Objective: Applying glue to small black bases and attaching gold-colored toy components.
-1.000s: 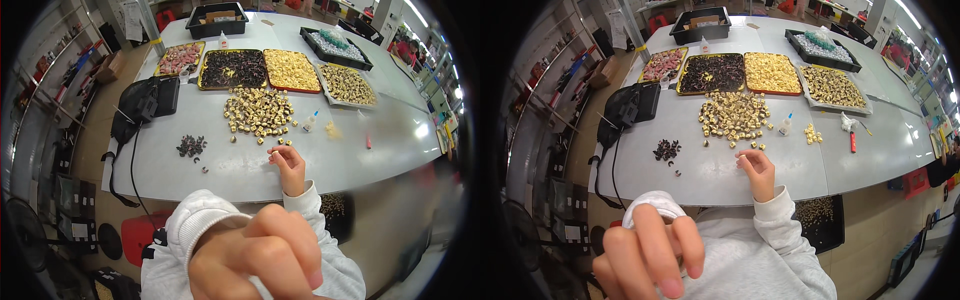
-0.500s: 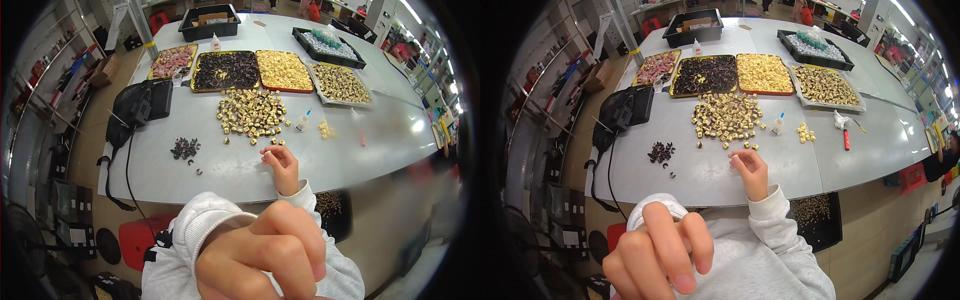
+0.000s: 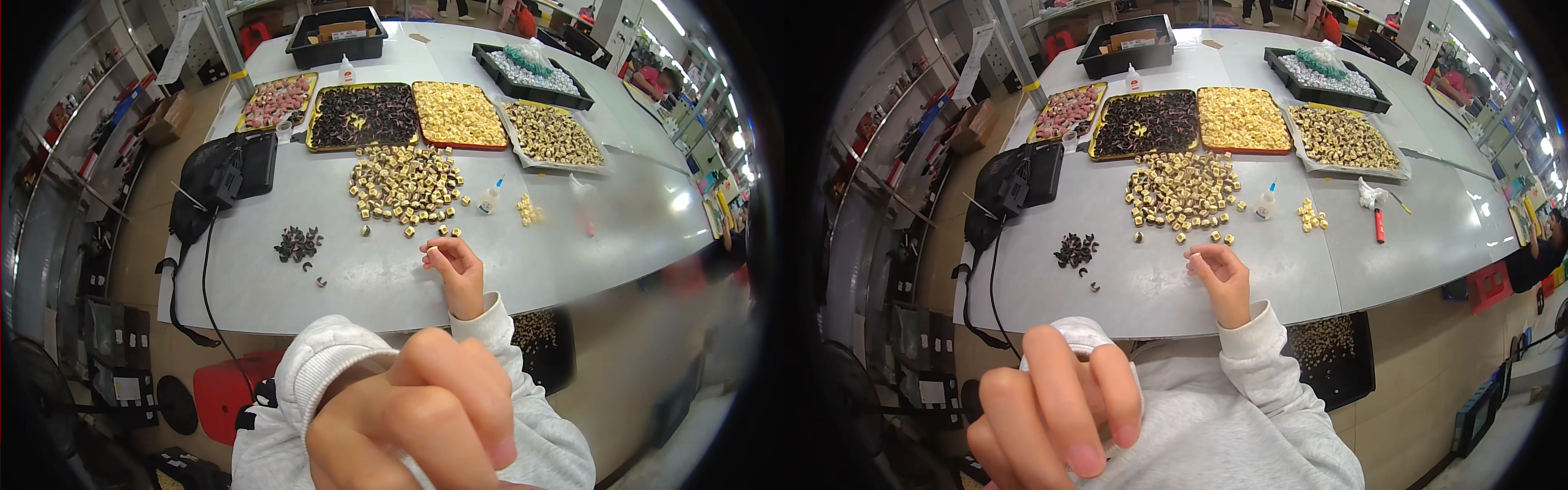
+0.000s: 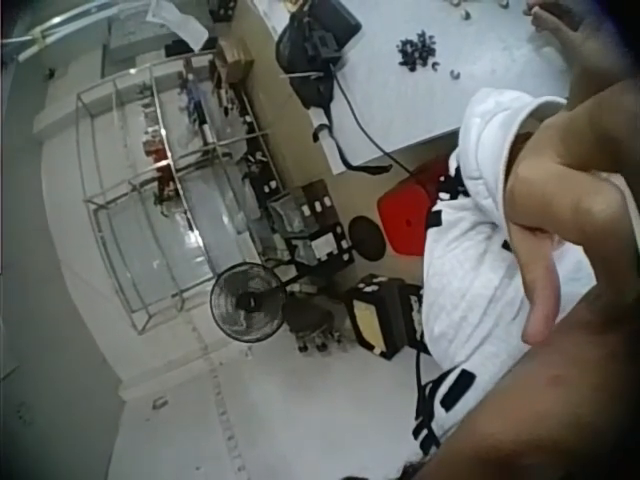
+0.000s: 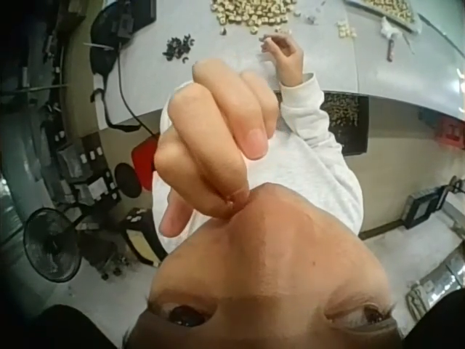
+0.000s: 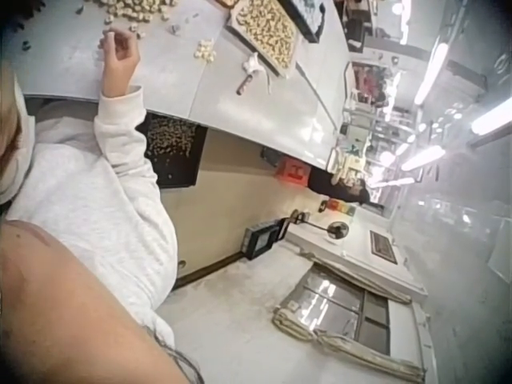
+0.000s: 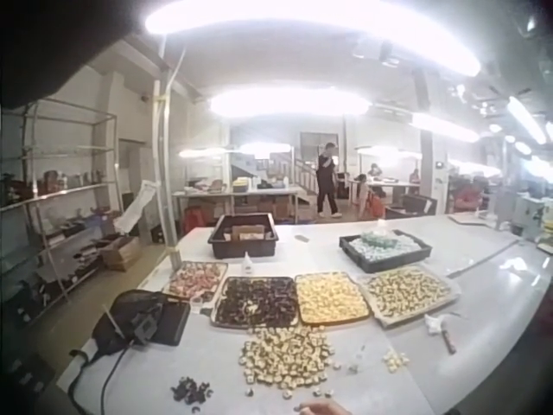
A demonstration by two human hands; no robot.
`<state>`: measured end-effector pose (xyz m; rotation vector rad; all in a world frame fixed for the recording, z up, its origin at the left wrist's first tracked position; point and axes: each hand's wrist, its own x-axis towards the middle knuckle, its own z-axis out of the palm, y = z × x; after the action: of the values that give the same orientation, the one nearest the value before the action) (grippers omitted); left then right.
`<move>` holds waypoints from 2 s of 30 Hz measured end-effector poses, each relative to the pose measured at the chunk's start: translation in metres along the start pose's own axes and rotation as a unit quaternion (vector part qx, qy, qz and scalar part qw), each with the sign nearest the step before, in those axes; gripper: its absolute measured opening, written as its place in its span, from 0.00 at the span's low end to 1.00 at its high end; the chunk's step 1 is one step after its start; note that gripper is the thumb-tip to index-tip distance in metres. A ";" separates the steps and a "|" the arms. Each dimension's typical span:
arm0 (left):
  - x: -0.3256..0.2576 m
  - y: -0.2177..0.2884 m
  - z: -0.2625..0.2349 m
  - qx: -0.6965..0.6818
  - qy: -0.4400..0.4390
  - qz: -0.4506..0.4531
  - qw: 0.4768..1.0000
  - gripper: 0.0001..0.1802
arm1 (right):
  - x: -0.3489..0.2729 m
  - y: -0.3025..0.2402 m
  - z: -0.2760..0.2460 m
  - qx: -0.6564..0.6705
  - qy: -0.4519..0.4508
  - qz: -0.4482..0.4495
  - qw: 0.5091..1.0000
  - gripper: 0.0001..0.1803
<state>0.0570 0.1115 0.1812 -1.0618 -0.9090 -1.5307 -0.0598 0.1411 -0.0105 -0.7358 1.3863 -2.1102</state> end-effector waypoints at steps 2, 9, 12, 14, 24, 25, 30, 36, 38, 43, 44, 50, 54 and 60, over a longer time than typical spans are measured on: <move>-0.001 0.006 0.005 0.002 0.014 -0.013 1.000 0.19 | 0.000 0.000 0.001 -0.001 0.000 -0.001 1.000 0.09; 0.005 0.019 -0.003 -0.029 -0.033 -0.061 0.997 0.16 | 0.000 0.000 0.002 -0.004 0.004 0.000 1.000 0.09; 0.007 0.031 0.011 0.018 0.051 -0.117 0.992 0.17 | 0.000 0.000 0.003 -0.006 0.007 0.002 1.000 0.09; 0.009 0.033 0.000 -0.001 0.004 -0.125 0.992 0.16 | 0.000 -0.001 0.003 -0.006 0.009 0.003 1.000 0.09; 0.021 0.055 -0.032 -0.125 -0.201 -0.120 0.964 0.14 | 0.000 -0.003 0.004 -0.012 0.051 -0.049 0.997 0.10; 0.020 0.058 -0.033 -0.124 -0.202 -0.118 0.964 0.14 | 0.000 -0.004 0.003 -0.014 0.058 -0.046 0.997 0.10; 0.021 0.061 -0.040 -0.388 -0.313 -0.142 0.855 0.15 | -0.002 -0.002 0.003 -0.012 0.048 -0.040 0.998 0.09; -0.002 0.037 -0.021 -0.187 0.111 -0.226 0.950 0.29 | -0.002 0.000 0.002 -0.014 0.054 -0.034 0.998 0.09; 0.003 0.030 -0.011 -0.100 0.028 -0.317 0.943 0.36 | 0.000 0.002 0.002 -0.008 0.061 -0.032 0.998 0.10; 0.001 0.041 0.002 -0.058 -0.061 -0.339 0.937 0.34 | 0.005 -0.001 0.006 -0.021 0.068 -0.038 0.997 0.09; 0.001 0.044 -0.002 -0.059 -0.056 -0.335 0.939 0.33 | 0.006 0.000 0.006 -0.015 0.067 -0.034 0.997 0.09; -0.009 0.049 -0.002 -0.060 -0.044 -0.310 0.948 0.27 | 0.005 -0.002 0.002 -0.016 0.063 -0.034 0.997 0.08; 0.000 0.059 -0.019 -0.050 -0.034 -0.297 0.953 0.23 | 0.000 -0.001 0.003 -0.003 0.061 -0.025 0.998 0.08; 0.007 0.051 -0.038 -0.038 -0.021 -0.275 0.961 0.17 | 0.000 -0.003 0.004 -0.005 0.073 -0.019 0.997 0.08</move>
<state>0.0995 0.0638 0.1766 -0.9417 -1.2536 -2.0155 -0.0569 0.1392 -0.0067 -0.6269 1.4689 -2.2256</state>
